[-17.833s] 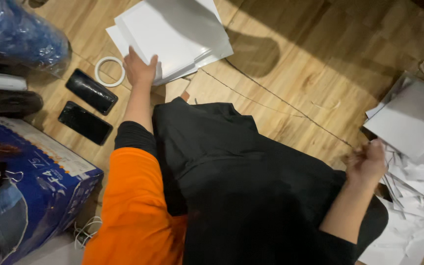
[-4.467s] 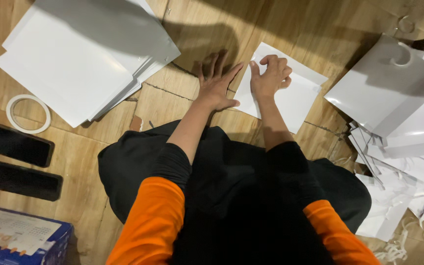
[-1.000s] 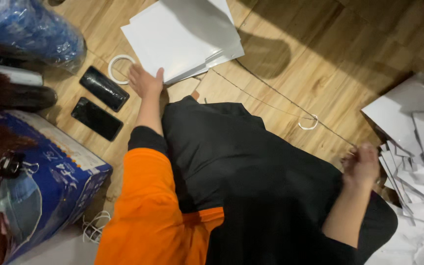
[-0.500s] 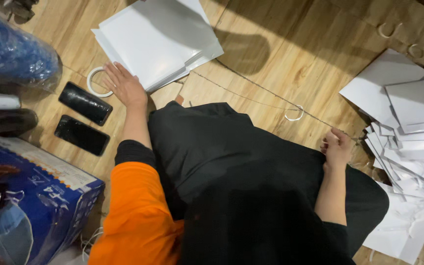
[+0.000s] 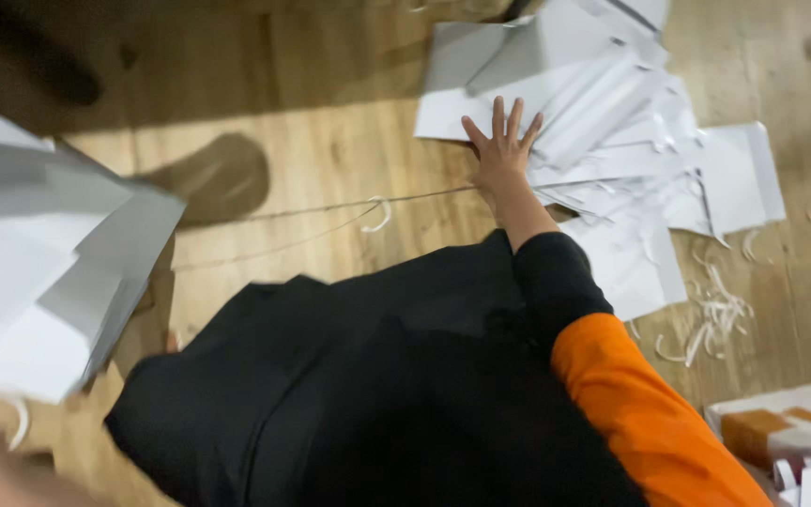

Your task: The person sits on the floor and repeatedly folds white paper sheets in half, then folds them again to create smaller packets. They place the finished packets into a pile on the right side of the frame.

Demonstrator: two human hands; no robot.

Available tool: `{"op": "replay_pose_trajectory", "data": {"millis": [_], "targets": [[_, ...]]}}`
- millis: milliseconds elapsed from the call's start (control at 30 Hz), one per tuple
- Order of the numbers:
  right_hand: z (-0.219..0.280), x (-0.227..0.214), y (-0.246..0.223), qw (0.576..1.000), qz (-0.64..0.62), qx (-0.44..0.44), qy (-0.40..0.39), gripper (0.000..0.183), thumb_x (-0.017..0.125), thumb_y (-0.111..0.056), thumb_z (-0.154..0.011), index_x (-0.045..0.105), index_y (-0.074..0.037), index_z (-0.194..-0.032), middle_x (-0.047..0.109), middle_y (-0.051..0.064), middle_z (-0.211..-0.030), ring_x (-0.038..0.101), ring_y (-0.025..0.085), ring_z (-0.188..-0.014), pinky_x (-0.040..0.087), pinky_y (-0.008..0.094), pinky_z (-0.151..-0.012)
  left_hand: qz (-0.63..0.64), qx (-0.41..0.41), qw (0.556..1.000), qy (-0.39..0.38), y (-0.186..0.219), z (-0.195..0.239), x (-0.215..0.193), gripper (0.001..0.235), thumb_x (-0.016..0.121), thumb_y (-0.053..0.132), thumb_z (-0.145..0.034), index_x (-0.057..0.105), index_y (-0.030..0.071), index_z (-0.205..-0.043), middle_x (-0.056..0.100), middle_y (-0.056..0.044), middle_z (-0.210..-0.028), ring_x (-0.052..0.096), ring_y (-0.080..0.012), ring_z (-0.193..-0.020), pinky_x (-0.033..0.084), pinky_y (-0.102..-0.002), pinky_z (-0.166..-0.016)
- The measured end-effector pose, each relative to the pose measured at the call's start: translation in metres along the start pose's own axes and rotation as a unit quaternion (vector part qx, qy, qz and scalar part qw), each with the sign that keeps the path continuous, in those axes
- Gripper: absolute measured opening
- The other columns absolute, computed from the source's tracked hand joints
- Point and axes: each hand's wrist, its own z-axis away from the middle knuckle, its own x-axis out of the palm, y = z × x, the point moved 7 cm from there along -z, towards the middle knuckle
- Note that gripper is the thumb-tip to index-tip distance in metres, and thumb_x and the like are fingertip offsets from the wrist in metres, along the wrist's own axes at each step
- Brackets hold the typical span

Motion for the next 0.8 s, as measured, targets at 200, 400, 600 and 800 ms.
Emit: {"op": "replay_pose_trajectory", "data": {"millis": [200, 400, 600, 800], "targets": [[0.045, 0.026, 0.076, 0.966, -0.100, 0.078, -0.225, 0.095, 0.062, -0.040, -0.094, -0.008, -0.047, -0.157, -0.024, 0.017, -0.160, -0.006, 0.053, -0.145, 0.028, 0.070, -0.108, 0.056, 0.305, 0.946, -0.092, 0.051, 0.031, 0.067, 0.024, 0.059, 0.031, -0.087, 0.053, 0.022, -0.108, 0.051, -0.002, -0.107, 0.051, -0.0180, -0.098, 0.045, -0.044, -0.086], [0.093, 0.077, 0.145, 0.954, -0.146, 0.111, -0.237, 0.099, 0.041, 0.012, -0.093, -0.006, -0.044, -0.159, -0.016, 0.027, -0.159, 0.003, 0.057, -0.143, 0.036, 0.063, -0.110, 0.148, 0.590, 0.779, -0.154, 0.069, 0.100, 0.079, 0.049, 0.058, -0.031, -0.089, 0.047, -0.005, -0.129, 0.051, -0.029, -0.133, 0.051, -0.0394, -0.120, 0.048, -0.058, -0.107], [0.151, 0.153, 0.193, 0.968, -0.167, 0.136, -0.128, 0.087, 0.035, 0.005, -0.093, 0.009, -0.048, -0.156, -0.004, 0.031, -0.158, 0.011, 0.063, -0.137, 0.043, 0.070, -0.092, 0.288, 0.241, 0.902, -0.212, 0.088, 0.221, 0.137, 0.056, 0.055, 0.012, -0.108, 0.039, 0.035, -0.157, 0.075, 0.007, -0.131, 0.072, -0.0089, -0.107, 0.068, -0.031, -0.077], [0.160, 0.174, 0.207, 0.968, -0.161, 0.153, -0.118, 0.074, 0.044, -0.019, -0.098, 0.008, -0.054, -0.154, 0.000, 0.030, -0.159, 0.020, 0.066, -0.133, 0.032, 0.077, -0.096, 0.224, 0.301, 0.876, -0.302, 0.105, 0.308, 0.165, 0.049, 0.049, 0.023, -0.098, 0.049, 0.030, -0.146, 0.062, 0.011, -0.124, 0.060, -0.0047, -0.110, 0.040, -0.023, -0.060]]}}
